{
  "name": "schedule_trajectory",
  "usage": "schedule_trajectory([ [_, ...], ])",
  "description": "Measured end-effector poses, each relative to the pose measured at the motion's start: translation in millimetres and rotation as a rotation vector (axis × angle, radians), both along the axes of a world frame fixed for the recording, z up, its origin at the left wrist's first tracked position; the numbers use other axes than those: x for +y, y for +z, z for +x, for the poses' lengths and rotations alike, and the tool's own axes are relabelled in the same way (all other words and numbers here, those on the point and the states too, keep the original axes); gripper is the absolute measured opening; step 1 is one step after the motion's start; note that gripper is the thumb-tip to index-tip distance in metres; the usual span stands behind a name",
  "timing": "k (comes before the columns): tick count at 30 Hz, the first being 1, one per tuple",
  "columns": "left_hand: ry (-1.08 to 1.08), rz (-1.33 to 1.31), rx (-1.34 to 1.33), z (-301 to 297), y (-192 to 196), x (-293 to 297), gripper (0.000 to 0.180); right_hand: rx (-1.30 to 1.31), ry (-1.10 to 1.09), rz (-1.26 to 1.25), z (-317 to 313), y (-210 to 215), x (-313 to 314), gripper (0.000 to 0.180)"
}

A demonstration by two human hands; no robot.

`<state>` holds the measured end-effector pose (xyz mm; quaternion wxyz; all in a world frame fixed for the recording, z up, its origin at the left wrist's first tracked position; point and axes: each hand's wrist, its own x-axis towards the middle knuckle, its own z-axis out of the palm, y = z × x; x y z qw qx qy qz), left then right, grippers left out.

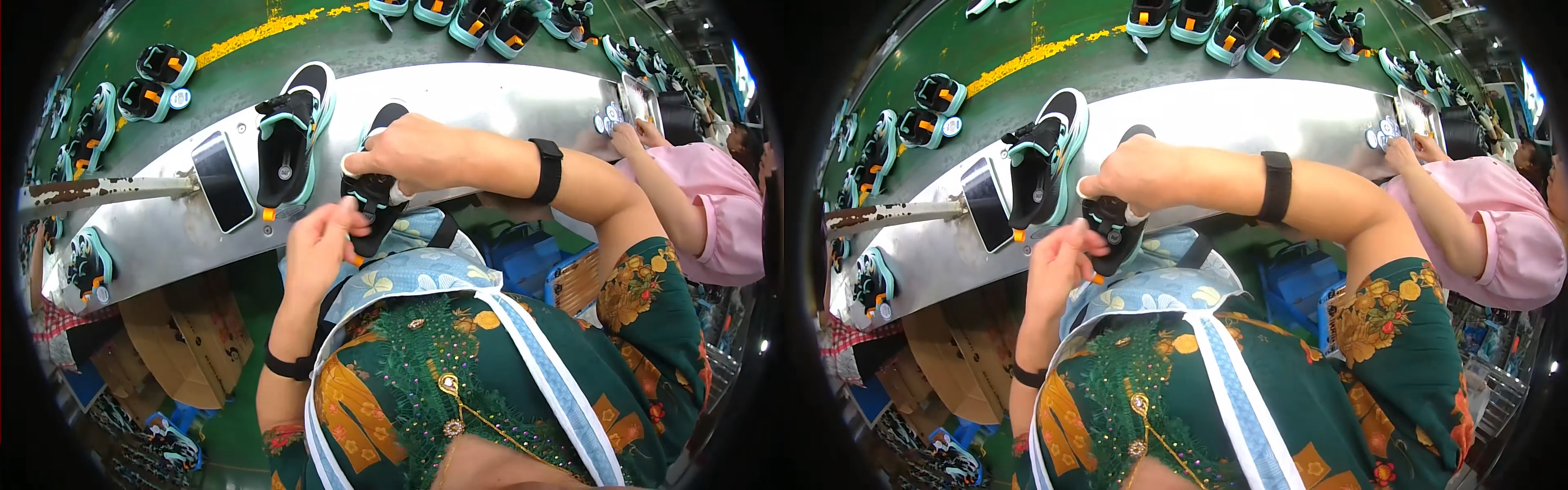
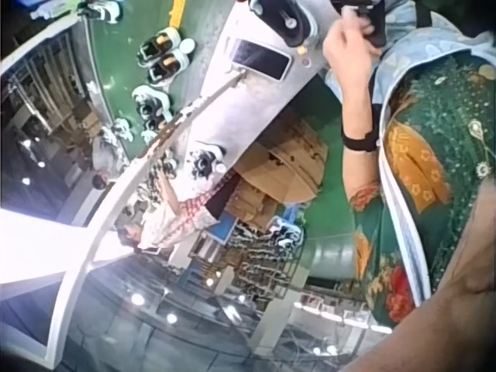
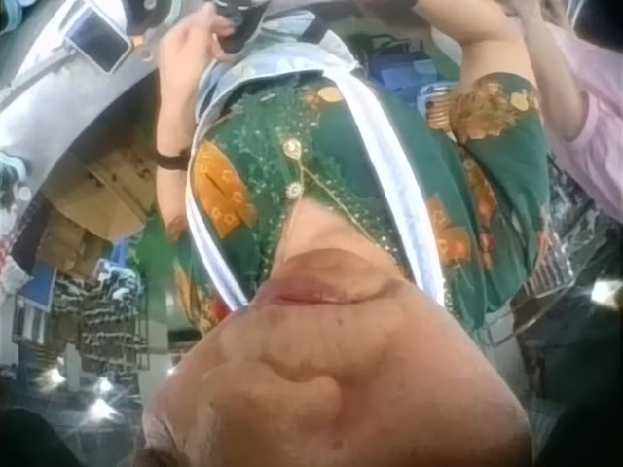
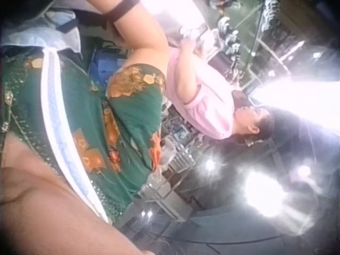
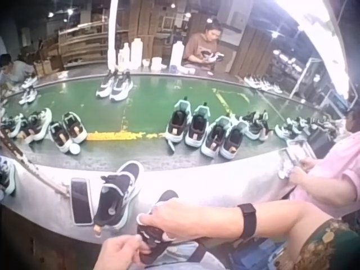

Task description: Wiping and inspecting manufactured sneakers on a production line.

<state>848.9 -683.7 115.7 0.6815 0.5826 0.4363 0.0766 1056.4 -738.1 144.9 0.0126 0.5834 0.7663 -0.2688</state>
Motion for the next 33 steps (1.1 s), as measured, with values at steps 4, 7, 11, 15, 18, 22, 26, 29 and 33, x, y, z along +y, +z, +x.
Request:
schedule_trajectory([
  [4,-0.27,-0.419,0.003,5.2,-6.8,12.8,0.027,0.258,-0.102,0.08,4.2,-0.6,-15.9,0.044],
  [7,-0.097,-0.279,-0.049,12.7,-4.5,-15.8,0.023,0.482,-0.274,0.15,3.7,-12.7,-32.2,0.036],
  [11,-0.183,-0.298,-0.014,10.7,-7.9,-10.2,0.019,0.18,-0.255,0.207,-8.0,-3.4,-35.4,0.043],
  [15,-0.147,0.202,-0.073,-2.0,4.1,20.8,0.021,0.344,-0.145,-0.187,23.0,26.7,-4.6,0.052],
  [18,0.154,0.842,-0.024,-15.0,-14.6,80.0,0.029,0.327,-0.333,0.081,36.9,32.1,41.7,0.054],
  [22,-0.017,0.745,0.118,10.4,-48.7,85.7,0.035,0.514,-0.168,0.102,28.0,-18.9,96.0,0.066],
  [26,0.149,0.594,0.113,3.9,-76.5,62.2,0.026,0.123,-0.002,0.282,-8.7,-23.3,74.3,0.048],
  [29,0.297,0.231,-0.015,4.8,-64.2,53.2,0.02,0.104,-0.05,0.187,-7.4,-13.0,63.8,0.045],
  [33,0.333,0.13,-0.052,9.7,-51.2,41.1,0.013,0.06,-0.185,0.054,-6.5,-9.2,66.2,0.049],
])
